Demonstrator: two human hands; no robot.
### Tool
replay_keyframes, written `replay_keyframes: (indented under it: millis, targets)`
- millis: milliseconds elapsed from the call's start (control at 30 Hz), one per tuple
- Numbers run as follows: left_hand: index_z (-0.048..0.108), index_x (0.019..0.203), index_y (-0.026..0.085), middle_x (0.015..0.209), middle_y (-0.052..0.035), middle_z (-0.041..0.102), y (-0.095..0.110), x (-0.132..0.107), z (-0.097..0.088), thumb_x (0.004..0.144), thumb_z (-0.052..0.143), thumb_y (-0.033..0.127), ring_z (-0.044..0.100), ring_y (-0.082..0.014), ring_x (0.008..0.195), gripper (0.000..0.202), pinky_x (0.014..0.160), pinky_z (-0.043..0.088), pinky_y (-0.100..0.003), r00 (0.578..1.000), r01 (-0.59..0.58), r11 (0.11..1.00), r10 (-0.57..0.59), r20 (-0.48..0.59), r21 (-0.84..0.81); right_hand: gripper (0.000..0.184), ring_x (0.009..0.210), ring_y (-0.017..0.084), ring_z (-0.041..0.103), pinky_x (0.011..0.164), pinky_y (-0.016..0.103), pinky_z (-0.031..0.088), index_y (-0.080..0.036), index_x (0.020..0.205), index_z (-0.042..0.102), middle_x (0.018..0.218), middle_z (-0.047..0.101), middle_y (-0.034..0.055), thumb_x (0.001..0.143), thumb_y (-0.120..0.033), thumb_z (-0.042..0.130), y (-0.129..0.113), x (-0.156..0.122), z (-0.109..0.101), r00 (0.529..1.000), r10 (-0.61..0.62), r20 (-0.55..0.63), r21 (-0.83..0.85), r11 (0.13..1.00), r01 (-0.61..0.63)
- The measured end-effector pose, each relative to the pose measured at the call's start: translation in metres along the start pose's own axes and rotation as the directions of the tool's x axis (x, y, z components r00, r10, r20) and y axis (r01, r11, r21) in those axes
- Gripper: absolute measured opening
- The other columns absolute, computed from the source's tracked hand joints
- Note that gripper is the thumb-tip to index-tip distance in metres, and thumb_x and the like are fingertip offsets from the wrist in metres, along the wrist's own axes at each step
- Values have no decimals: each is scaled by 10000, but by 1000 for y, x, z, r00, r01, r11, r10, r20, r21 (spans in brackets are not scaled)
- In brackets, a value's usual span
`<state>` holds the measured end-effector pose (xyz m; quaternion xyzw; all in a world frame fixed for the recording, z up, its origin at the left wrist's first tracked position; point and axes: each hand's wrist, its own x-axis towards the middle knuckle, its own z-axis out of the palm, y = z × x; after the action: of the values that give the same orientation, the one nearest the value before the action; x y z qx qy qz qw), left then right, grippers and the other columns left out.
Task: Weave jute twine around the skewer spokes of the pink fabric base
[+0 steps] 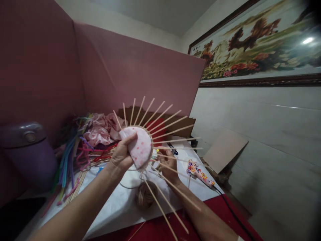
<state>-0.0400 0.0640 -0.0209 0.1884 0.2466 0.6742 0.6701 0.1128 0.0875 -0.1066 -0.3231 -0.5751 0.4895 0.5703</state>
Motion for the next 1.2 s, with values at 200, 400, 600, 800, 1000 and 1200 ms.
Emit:
replay_keyframes:
  millis: [200,400,600,800,1000,1200]
  targets:
    - [588,839,115,705,-40,676,39,1,-3,741,533,101,646,-168,661,113,728,528,-387,973,-232,973,231,-21,-18,194,722,143,526,633,238,402,-206,788,649,756,592,-9,655,-348,656,-26,-8,-5,742,157,651,-523,801,290]
    - [598,802,134,713,-46,681,60,-9,3,722,540,90,640,-171,681,107,731,531,-373,940,-340,939,340,-29,-39,563,807,168,559,643,218,428,-227,993,609,906,616,2,485,-422,756,-43,-20,9,529,448,721,-641,721,264]
    - [586,770,145,701,-19,671,81,-27,9,717,562,102,612,-154,727,73,860,457,-417,899,-433,896,437,19,-96,463,728,141,556,627,228,438,-197,946,598,829,609,-11,525,-334,733,-33,-14,-1,592,457,664,-577,817,16]
    - [587,782,149,708,-6,673,96,-40,15,714,564,104,590,-145,780,85,939,384,-430,848,-528,843,530,-12,-103,320,694,139,563,623,249,441,-156,911,595,802,612,26,622,-287,635,-29,4,-26,792,241,560,-215,966,-142]
    - [583,762,155,697,13,673,107,-52,17,711,547,93,597,-124,736,88,927,410,-391,771,-629,770,635,43,-107,307,785,170,580,659,286,472,-161,939,589,905,618,60,716,-348,491,-35,19,-44,987,-31,158,148,989,7]
    - [590,771,158,725,17,670,114,-56,18,707,544,101,594,-135,768,98,947,385,-431,744,-665,740,669,2,-99,424,740,169,576,607,294,486,-128,974,561,866,599,51,678,-431,543,-12,47,-71,715,-235,-658,-63,964,258]
